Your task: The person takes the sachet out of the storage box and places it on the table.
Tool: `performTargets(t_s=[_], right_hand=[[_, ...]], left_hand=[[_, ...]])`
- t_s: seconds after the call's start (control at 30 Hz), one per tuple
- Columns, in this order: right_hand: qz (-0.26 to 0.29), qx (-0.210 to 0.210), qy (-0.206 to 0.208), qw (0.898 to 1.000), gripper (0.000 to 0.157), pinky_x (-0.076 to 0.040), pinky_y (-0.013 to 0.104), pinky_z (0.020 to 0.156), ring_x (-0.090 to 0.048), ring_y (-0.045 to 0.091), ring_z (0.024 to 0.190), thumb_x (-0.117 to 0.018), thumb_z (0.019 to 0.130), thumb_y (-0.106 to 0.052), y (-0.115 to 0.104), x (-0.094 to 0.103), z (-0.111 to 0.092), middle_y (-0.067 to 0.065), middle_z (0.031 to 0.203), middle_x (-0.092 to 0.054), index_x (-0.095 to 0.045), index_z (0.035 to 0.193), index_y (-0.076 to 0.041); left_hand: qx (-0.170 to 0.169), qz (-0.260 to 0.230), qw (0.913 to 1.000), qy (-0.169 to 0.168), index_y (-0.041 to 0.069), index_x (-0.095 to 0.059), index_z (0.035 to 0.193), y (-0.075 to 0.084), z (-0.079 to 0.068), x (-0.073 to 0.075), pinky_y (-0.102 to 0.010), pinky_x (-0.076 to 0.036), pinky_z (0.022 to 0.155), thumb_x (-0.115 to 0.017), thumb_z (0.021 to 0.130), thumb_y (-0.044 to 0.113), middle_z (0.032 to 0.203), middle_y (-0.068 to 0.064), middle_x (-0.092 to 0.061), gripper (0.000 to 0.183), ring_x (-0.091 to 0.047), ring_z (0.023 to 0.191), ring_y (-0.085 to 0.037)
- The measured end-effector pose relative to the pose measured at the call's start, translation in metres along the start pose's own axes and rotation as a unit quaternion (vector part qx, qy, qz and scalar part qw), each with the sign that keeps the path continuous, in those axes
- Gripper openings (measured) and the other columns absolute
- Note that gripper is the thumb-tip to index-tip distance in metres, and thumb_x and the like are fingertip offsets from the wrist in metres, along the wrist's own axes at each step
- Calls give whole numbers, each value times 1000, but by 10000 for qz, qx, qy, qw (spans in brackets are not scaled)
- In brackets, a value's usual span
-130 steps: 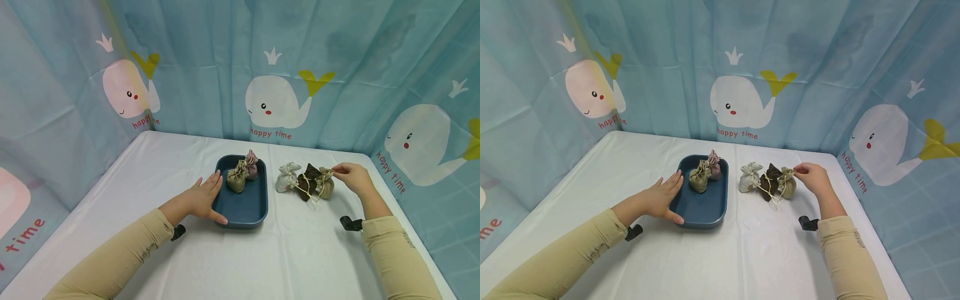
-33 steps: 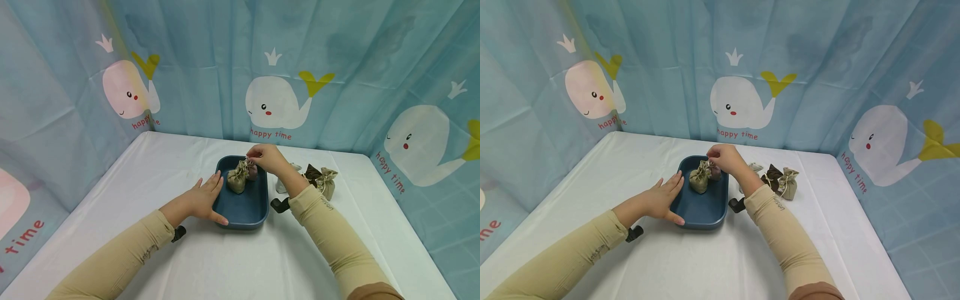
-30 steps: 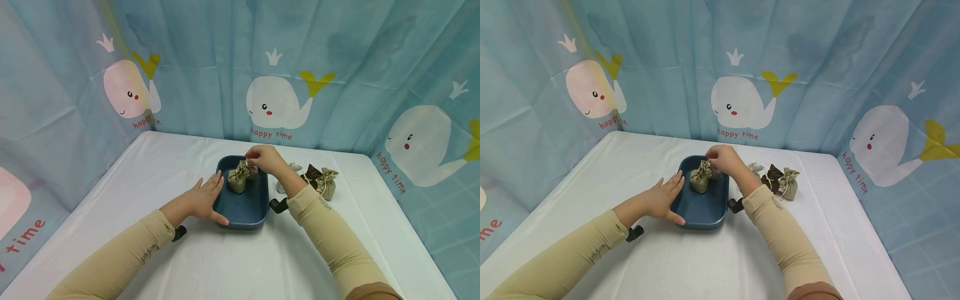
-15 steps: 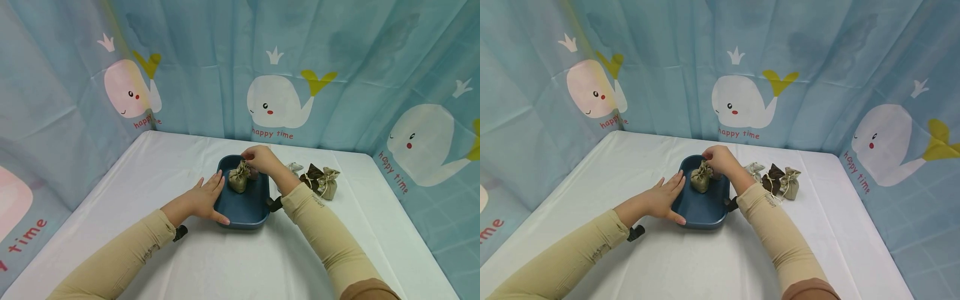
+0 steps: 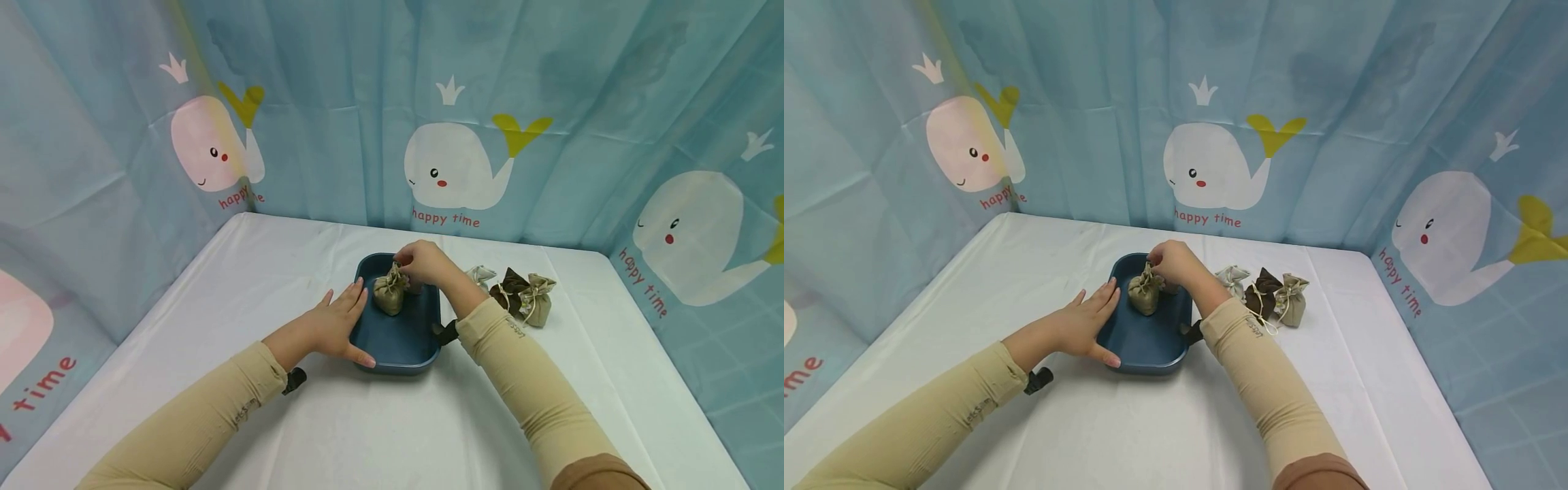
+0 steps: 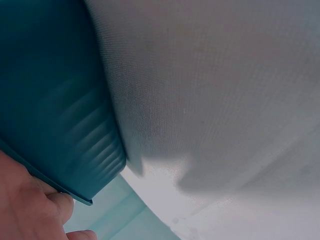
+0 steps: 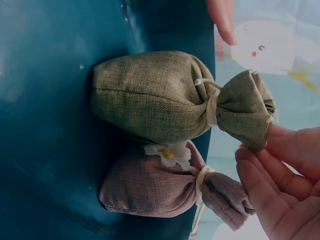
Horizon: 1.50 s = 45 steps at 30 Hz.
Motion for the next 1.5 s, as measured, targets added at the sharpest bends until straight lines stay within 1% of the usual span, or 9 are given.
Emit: performTargets(t_s=[0.23, 0.43, 0.53, 0.63, 0.83, 1.03, 1.2, 1.37, 1.5], right_hand=[[78, -113, -124, 9998, 20, -51, 31, 74, -62, 16, 85, -64, 86, -14, 3, -3, 2, 5, 97, -68, -70, 105, -8], [105, -249, -201, 9994, 9, -50, 28, 62, -63, 23, 76, -64, 86, -14, 3, -6, 2, 4, 81, -67, -71, 88, -9], [91, -262, -163, 9995, 9, -48, 26, 57, -61, 19, 67, -63, 86, -15, 3, -7, 1, 2, 73, -65, -70, 82, -10], [115, -254, -118, 9995, 11, -47, 25, 55, -58, 16, 63, -63, 86, -15, 3, -7, 2, 1, 69, -63, -69, 78, -11], [222, -235, -32, 9995, 14, -48, 25, 53, -58, 16, 61, -63, 87, -15, 4, -8, 3, 4, 69, -64, -68, 74, -12], [375, -271, 1, 9989, 15, -48, 26, 53, -60, 17, 62, -61, 88, -15, 3, -8, 2, 8, 73, -66, -68, 75, -11], [405, -237, 38, 9989, 14, -48, 26, 54, -62, 20, 66, -62, 87, -13, 2, -7, 1, 6, 73, -66, -68, 75, -11], [497, -236, 54, 9985, 15, -49, 26, 54, -63, 19, 65, -62, 87, -14, 1, -6, -1, 4, 69, -64, -68, 73, -10], [507, -189, 74, 9985, 15, -48, 26, 53, -63, 22, 66, -62, 86, -14, -2, -4, -3, 4, 68, -64, -67, 72, -11]], left_hand=[[36, 70, 10000, 15, 4, 0, 147, -1, 2, -2, -55, -6, 108, -39, 49, 93, 152, -13, 11, 137, 6, 140, -24], [19, 25, 10000, 26, 3, -1, 147, -1, 2, -1, -56, -6, 108, -44, 52, 90, 152, -14, 9, 136, 5, 140, -26], [82, 70, 9999, -25, 4, 0, 147, -1, 2, -1, -55, -6, 108, -44, 51, 91, 152, -13, 10, 136, 6, 140, -24], [108, 117, 9999, -41, 5, 0, 147, -2, 2, -2, -54, -6, 108, -43, 51, 91, 152, -13, 10, 136, 6, 139, -24], [95, 105, 9999, -71, 4, 0, 147, -2, 2, -2, -55, -6, 108, -43, 51, 92, 152, -13, 11, 136, 6, 140, -24], [88, 119, 9999, -55, 5, 1, 147, -2, 2, -1, -55, -6, 108, -43, 52, 91, 152, -13, 11, 136, 6, 140, -25], [107, 139, 9998, -33, 5, 1, 147, -2, 2, -2, -54, -6, 108, -42, 51, 92, 152, -13, 10, 136, 6, 140, -25], [116, 177, 9998, -13, 4, 0, 147, -2, 3, -2, -54, -7, 108, -41, 51, 92, 152, -14, 10, 136, 5, 140, -25], [131, 214, 9997, -40, 5, 1, 147, -2, 3, -2, -54, -7, 108, -40, 50, 93, 152, -13, 11, 137, 6, 140, -24]])
Point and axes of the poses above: each hand's wrist, its own z-axis towards the middle knuckle, its own x-axis out of the back of the hand, y = z × x, the point moved 6 cm from there along z, towards the middle knuckle
